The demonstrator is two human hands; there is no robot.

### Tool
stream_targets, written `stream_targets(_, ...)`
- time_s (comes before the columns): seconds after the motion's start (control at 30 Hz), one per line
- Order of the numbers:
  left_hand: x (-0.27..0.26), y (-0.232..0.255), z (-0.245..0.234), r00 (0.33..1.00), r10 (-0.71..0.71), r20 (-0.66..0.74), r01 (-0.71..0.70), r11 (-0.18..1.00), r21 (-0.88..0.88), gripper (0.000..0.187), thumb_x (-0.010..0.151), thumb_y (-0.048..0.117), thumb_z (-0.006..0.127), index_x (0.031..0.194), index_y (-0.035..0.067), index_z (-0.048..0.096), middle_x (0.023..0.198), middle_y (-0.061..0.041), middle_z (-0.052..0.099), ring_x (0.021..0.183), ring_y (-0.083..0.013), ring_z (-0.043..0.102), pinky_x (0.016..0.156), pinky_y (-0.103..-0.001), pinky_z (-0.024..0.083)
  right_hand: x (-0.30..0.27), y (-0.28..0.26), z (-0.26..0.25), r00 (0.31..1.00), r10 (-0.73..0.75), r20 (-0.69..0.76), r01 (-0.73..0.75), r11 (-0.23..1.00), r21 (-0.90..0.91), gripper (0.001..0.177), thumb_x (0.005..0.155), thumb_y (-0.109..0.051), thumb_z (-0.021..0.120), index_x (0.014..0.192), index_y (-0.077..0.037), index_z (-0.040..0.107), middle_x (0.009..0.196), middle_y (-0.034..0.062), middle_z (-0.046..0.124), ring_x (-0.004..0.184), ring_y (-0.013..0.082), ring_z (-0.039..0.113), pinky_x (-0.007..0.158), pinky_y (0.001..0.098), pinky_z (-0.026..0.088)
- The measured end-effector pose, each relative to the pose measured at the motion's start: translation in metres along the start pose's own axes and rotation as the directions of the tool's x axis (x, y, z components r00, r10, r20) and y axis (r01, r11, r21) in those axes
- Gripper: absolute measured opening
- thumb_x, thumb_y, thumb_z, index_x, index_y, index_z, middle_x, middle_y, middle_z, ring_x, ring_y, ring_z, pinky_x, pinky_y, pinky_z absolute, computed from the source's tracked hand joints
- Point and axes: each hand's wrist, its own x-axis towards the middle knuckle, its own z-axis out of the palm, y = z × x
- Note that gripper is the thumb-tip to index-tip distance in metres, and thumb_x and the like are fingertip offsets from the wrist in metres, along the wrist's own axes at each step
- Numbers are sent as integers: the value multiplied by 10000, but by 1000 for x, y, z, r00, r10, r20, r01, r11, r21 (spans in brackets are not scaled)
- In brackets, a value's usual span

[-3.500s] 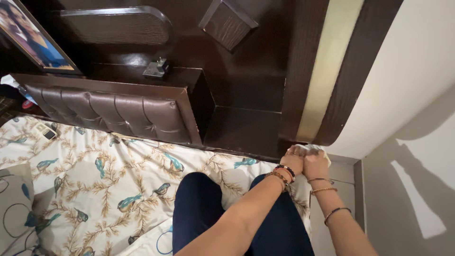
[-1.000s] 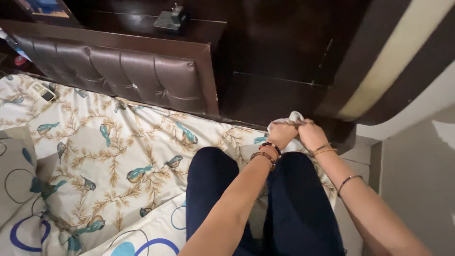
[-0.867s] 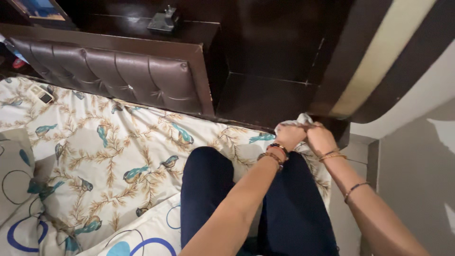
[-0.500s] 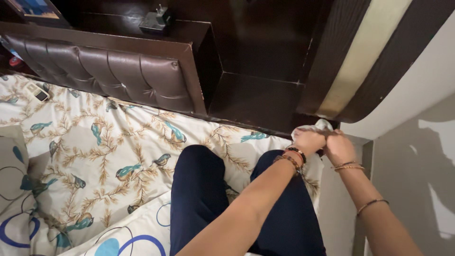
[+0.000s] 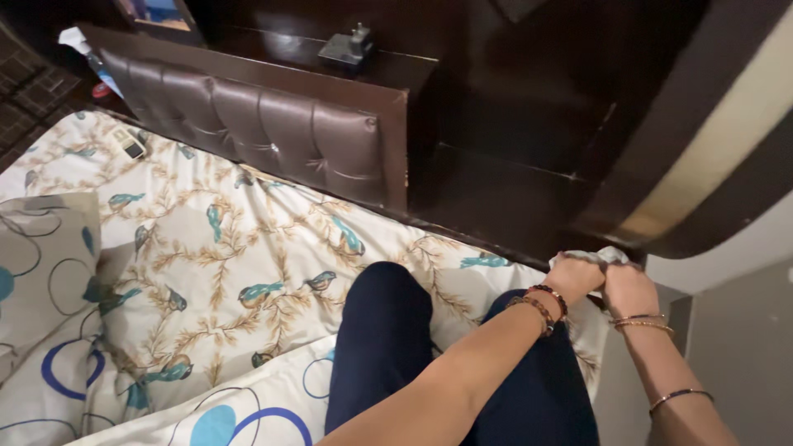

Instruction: The person wipes the dark wooden headboard with a white cloth, cleaning the side edges, top surface, and lower sections. The person moves along the headboard to reach different areas while seated on the bed.

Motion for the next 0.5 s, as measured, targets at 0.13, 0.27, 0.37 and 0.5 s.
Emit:
stream_targets(0.13, -16, -39, -5, 995, -34, 98, 39, 998, -52, 176, 854, 166, 632, 938, 126, 781, 929, -85, 782, 881, -283, 765, 841, -600, 559, 22, -31, 15, 999, -35, 12, 36, 999, -32, 205, 867, -111, 576, 901, -30, 761, 963, 225, 745, 922, 355, 750, 802, 461, 621)
stream_targets(0.27, -37, -84, -12, 990, -104, 100, 107, 994, -22, 159, 942, 159, 632, 1026, 105, 756, 976, -105, 773, 922, -279, 762, 871, -579, 549, 43, -78, 22, 996, -84, 26, 84, 996, 14, 223, 912, -107, 560, 895, -22, 766, 940, 223, 754, 885, 354, 761, 796, 451, 628)
stream_targets(0.37, -55, -120, -30, 993, -112, 21, 112, 994, 13, 282, 783, 185, 680, 1042, 96, 747, 930, -102, 760, 894, -283, 747, 836, -589, 534, 58, -120, 20, 995, -97, 2, 97, 994, 53, 209, 908, -95, 571, 922, -3, 758, 931, 234, 748, 861, 356, 760, 759, 454, 628)
stream_targets(0.5, -81, -161, -59, 990, -143, 9, 139, 977, 162, 184, 821, 196, 683, 956, 97, 759, 893, -103, 754, 886, -287, 737, 838, -465, 547, 74, -175, 10, 981, -175, -81, 182, 979, 87, 218, 853, -151, 634, 932, 16, 750, 913, 245, 736, 849, 359, 751, 739, 442, 625)
